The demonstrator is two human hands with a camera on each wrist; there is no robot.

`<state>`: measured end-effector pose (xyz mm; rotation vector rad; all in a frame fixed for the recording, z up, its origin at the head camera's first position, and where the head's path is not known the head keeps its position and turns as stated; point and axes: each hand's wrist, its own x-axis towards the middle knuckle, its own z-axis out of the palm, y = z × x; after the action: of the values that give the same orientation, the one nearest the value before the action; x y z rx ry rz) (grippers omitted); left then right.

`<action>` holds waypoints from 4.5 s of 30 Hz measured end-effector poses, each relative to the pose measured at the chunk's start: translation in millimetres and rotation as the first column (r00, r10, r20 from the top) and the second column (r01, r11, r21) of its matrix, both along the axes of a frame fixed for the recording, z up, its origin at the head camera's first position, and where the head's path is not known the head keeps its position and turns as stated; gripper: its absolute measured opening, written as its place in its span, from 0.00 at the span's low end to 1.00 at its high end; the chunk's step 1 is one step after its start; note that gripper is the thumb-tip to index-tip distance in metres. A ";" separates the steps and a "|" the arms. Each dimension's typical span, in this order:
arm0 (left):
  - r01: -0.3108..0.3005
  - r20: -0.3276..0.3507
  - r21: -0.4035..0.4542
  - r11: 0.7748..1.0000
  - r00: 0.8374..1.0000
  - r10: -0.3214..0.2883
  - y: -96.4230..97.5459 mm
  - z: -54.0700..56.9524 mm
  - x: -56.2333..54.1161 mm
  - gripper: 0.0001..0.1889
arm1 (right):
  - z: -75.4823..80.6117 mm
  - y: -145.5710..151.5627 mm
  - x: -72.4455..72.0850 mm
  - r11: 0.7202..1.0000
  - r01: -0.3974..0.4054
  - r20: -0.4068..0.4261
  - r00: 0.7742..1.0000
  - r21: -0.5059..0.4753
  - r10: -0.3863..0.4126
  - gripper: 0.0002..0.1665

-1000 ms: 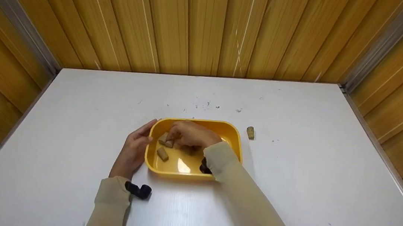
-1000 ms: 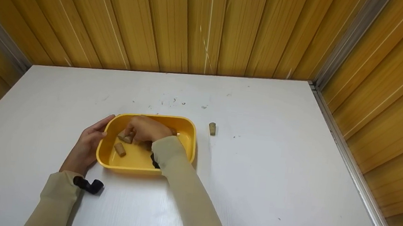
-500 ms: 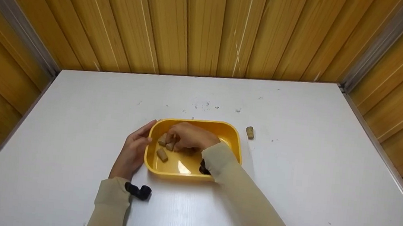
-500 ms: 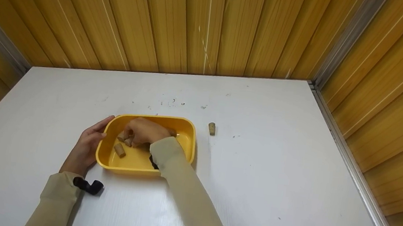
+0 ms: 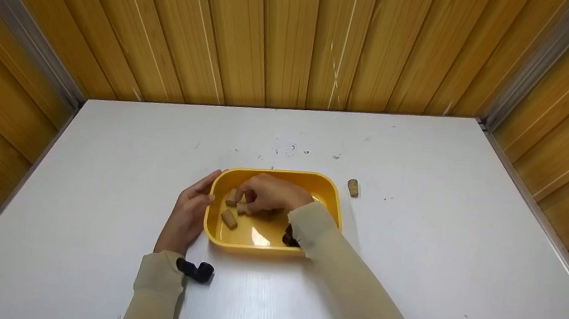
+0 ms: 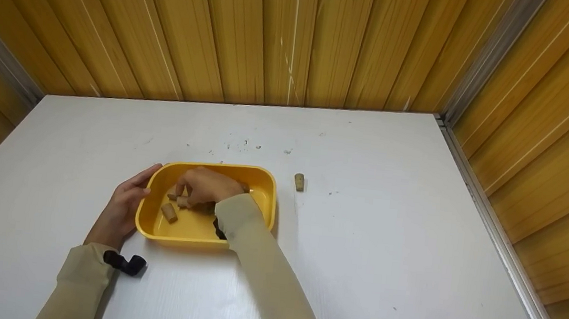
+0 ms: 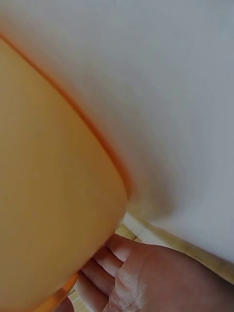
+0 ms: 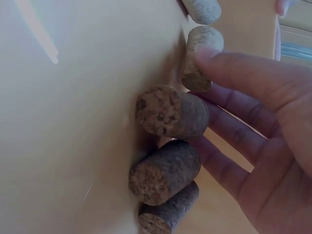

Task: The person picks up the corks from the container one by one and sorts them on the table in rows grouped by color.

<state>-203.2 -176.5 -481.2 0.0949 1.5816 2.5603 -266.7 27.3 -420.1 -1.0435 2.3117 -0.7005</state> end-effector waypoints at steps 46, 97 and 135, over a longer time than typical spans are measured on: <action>0.002 -0.023 0.030 1.000 1.000 -0.001 0.0 -2.9 -0.3 0.31 | 44.2 74.0 -3.7 0.969 0.115 0.014 0.993 -0.218 -0.114 0.27; -0.003 -0.001 0.043 0.999 1.000 0.003 1.1 0.0 2.8 0.30 | -16.6 184.0 11.5 0.639 0.596 -0.049 0.711 -0.487 -0.701 0.28; -0.005 0.006 0.012 1.000 1.000 0.005 2.8 1.4 2.5 0.32 | -40.2 221.6 5.3 0.616 0.741 0.026 0.644 -0.268 -0.764 0.29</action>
<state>-200.6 -173.7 -479.7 0.0847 1.5663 2.5725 -261.3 248.8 -460.3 -0.0990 2.7801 -1.3212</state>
